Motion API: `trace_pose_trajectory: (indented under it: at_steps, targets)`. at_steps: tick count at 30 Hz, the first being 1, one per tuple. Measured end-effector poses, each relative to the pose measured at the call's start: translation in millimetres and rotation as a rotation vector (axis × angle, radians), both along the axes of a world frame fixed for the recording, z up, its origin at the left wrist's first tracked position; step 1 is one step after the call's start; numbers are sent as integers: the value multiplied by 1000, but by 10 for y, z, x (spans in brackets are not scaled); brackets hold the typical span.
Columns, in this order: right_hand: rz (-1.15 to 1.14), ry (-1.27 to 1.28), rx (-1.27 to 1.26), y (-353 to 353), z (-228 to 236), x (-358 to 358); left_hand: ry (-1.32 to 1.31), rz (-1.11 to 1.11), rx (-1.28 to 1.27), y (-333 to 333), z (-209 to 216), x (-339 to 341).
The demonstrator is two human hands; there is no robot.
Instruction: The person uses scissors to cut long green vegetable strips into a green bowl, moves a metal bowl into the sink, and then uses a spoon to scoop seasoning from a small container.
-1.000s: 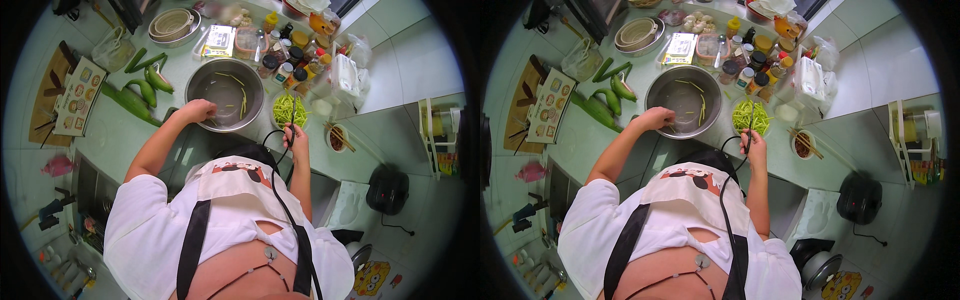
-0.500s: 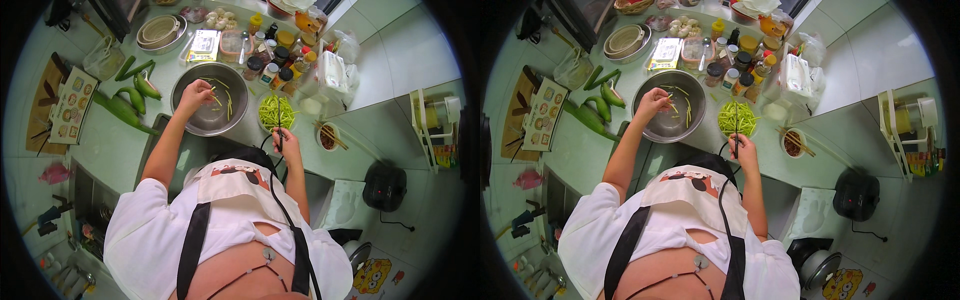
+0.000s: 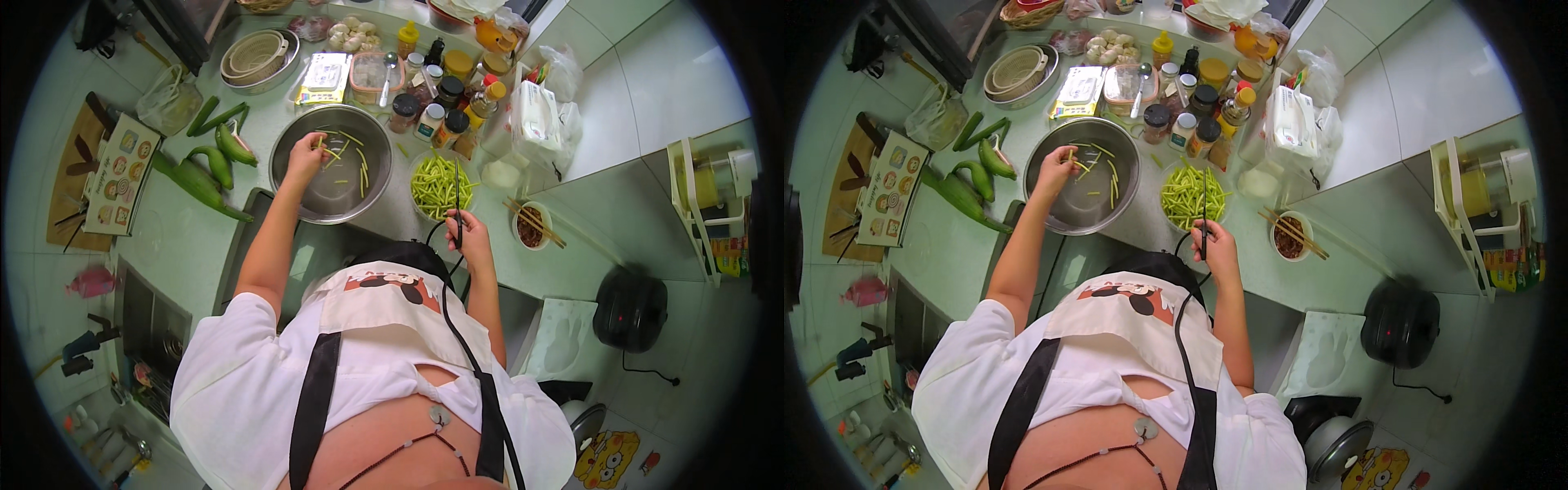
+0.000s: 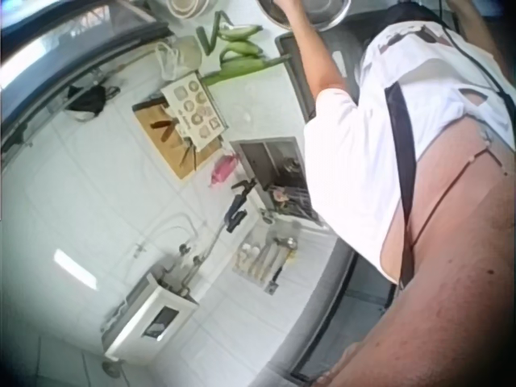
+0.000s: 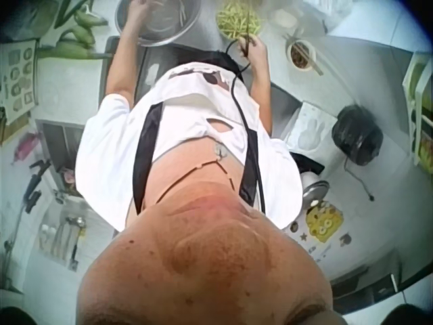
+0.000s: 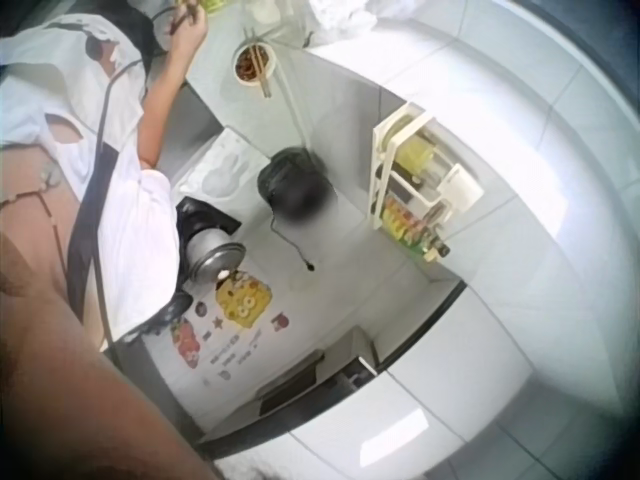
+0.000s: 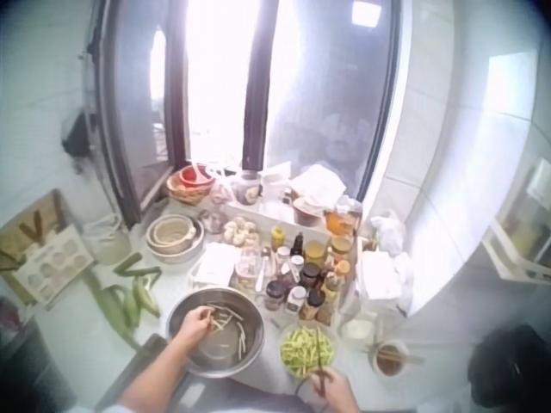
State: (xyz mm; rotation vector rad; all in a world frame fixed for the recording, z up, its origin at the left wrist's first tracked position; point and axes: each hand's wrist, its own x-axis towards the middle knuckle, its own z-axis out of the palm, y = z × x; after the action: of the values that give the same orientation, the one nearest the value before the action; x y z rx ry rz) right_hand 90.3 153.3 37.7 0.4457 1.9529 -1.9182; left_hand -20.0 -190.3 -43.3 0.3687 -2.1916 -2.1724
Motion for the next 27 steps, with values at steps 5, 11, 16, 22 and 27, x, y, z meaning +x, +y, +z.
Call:
trace_pose_trajectory:
  at_steps: [5,11,16,22,27]
  targets:
    - [21,5,16,-36,28,-46,5,113,-64,121,-482,-142]
    - [44,-2,19,-40,-51,-70,-407,155,321,401,-23,31]
    - [44,4,15,-76,-58,-83,-430,61,370,329,-240,91]
    - [69,37,-1,-117,-109,-110,-368,98,284,387,-146,141]
    - [121,102,121,-131,-133,-118,-138,109,-108,487,98,213]
